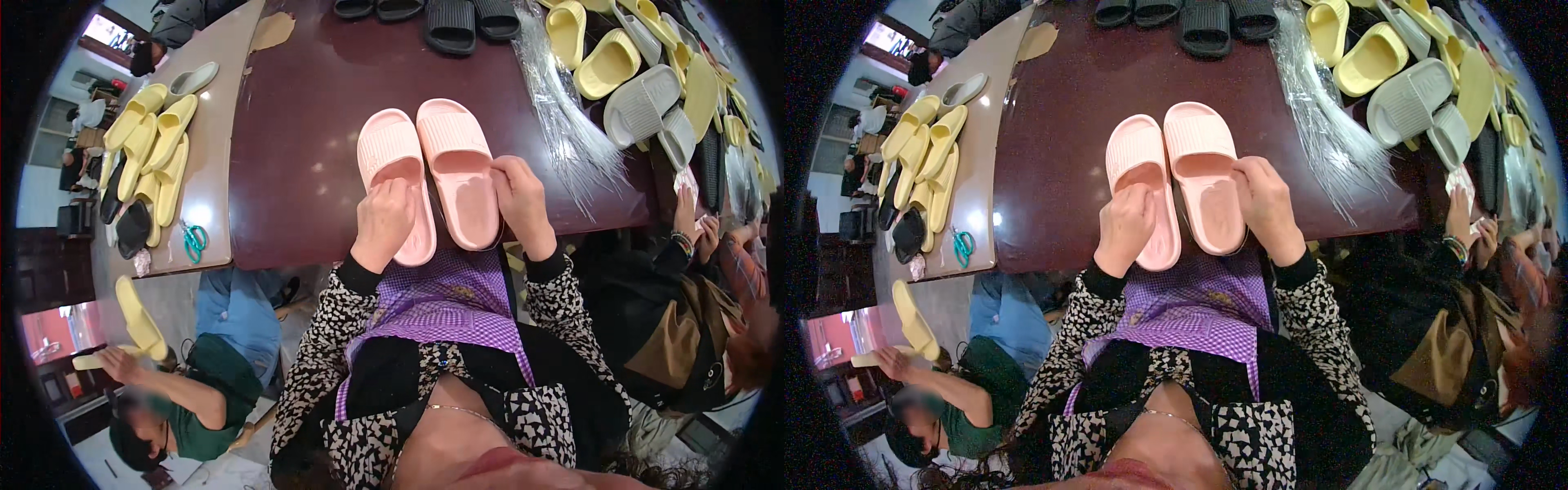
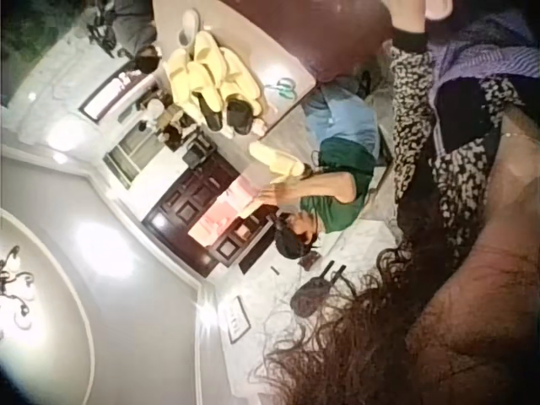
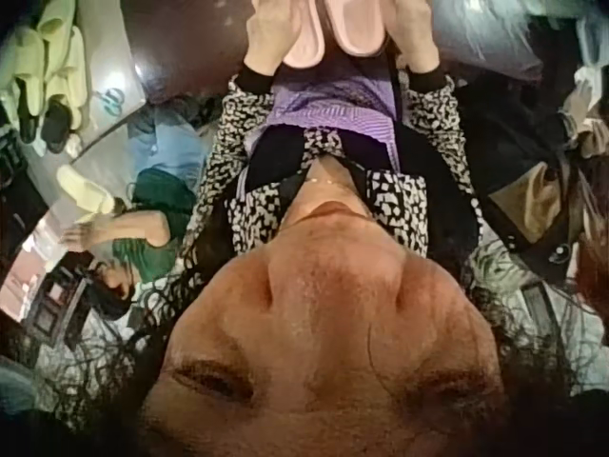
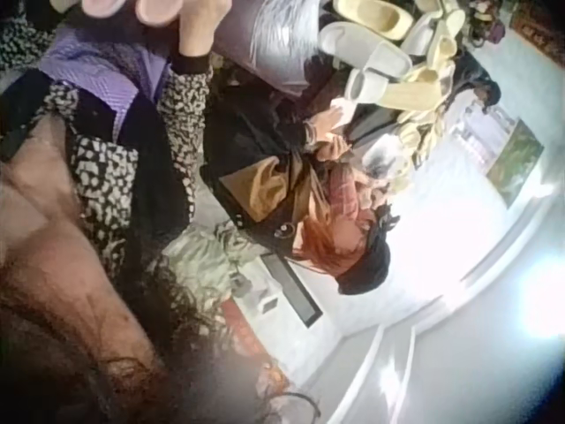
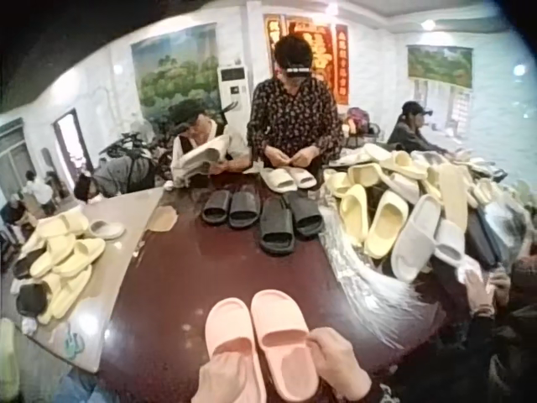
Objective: The person pairs slides together by threading plastic fastener ties through each pair of slippers and securing them by hand.
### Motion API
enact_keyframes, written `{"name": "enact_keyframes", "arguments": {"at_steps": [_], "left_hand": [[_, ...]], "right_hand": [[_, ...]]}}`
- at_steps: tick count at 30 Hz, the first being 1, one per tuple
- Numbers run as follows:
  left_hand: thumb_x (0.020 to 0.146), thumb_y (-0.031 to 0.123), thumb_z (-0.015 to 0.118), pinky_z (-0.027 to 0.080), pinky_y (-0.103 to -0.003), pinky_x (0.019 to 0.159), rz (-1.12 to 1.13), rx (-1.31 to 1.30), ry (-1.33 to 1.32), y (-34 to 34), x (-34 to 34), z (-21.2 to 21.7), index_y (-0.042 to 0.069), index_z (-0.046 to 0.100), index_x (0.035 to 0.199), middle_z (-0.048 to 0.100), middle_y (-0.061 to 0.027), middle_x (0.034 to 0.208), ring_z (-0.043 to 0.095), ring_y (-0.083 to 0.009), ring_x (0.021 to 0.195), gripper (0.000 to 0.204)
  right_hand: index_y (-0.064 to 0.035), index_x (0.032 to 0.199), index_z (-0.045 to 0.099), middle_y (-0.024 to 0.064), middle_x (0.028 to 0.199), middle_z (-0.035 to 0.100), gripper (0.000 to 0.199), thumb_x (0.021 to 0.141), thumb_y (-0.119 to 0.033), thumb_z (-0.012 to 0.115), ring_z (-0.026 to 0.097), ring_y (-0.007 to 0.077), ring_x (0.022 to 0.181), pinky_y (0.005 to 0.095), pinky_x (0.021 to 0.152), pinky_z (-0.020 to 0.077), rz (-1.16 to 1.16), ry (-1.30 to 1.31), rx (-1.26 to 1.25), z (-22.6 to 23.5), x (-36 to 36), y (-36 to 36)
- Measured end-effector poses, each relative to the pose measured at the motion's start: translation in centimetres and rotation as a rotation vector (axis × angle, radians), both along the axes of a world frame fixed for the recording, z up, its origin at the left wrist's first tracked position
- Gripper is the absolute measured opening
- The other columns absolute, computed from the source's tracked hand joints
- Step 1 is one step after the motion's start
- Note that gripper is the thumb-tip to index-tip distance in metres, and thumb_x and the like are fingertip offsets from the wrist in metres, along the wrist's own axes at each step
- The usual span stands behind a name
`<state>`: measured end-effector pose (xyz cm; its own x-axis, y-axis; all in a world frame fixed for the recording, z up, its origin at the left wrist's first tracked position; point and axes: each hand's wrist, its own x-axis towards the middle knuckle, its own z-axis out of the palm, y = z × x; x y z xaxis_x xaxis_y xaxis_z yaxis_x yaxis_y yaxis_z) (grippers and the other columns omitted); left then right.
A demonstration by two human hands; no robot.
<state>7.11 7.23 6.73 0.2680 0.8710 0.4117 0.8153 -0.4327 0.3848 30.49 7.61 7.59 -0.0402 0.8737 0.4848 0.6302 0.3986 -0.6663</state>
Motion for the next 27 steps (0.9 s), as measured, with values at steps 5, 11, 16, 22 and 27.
{"name": "enact_keyframes", "arguments": {"at_steps": [5,11,16,22,27], "left_hand": [[0.081,0.005,0.06,0.048,-0.04,0.054,0.067,0.0,0.005,-1.6,0.3,1.4,0.004,0.058,0.08,0.059,-0.0132,0.068,0.061,-0.0306,0.062,0.003],[0.081,0.004,0.061,0.048,-0.038,0.053,0.069,-0.025,-0.046,-3.8,-1.0,2.6,0.002,0.061,0.085,0.06,-0.0155,0.068,0.062,-0.0301,0.062,0.005],[0.081,0.004,0.061,0.048,-0.039,0.054,0.091,-0.108,-0.218,-5.7,-1.9,3.3,0.003,0.061,0.086,0.061,-0.0151,0.068,0.061,-0.0308,0.061,0.005],[0.081,0.002,0.062,0.048,-0.039,0.054,0.104,-0.204,-0.259,-6.9,-2.2,3.5,0.002,0.061,0.086,0.062,-0.0157,0.071,0.062,-0.0315,0.062,0.006],[0.081,0.002,0.062,0.048,-0.04,0.055,0.101,-0.178,-0.215,-7.2,-2.2,3.7,0.002,0.061,0.087,0.061,-0.0153,0.071,0.061,-0.0312,0.063,0.007]], "right_hand": [[0.0016,0.091,0.06,0.0156,0.088,0.061,0.008,0.084,0.0,0.058,0.061,0.03,0.076,0.0331,0.067,0.0487,-0.059,-0.053,-0.088,0.6,1.7,-0.6],[0.0005,0.098,0.062,0.0149,0.084,0.059,0.015,0.084,0.0,0.058,0.06,0.0297,0.074,0.0328,0.067,0.048,0.043,-0.018,-0.274,2.4,1.8,-3.0],[-0.0001,0.101,0.062,0.0143,0.085,0.059,0.02,0.082,0.002,0.058,0.06,0.0291,0.076,0.0331,0.068,0.048,0.185,-0.141,-0.385,2.5,2.9,-5.0],[0.0005,0.101,0.063,0.0134,0.086,0.059,0.022,0.08,0.004,0.058,0.059,0.0303,0.079,0.0345,0.07,0.0482,0.236,-0.14,-0.429,2.0,3.1,-6.4],[0.0017,0.099,0.063,0.0136,0.085,0.059,0.021,0.078,0.004,0.058,0.059,0.0313,0.081,0.0358,0.072,0.0483,0.275,-0.081,-0.361,1.8,3.1,-5.7]]}}
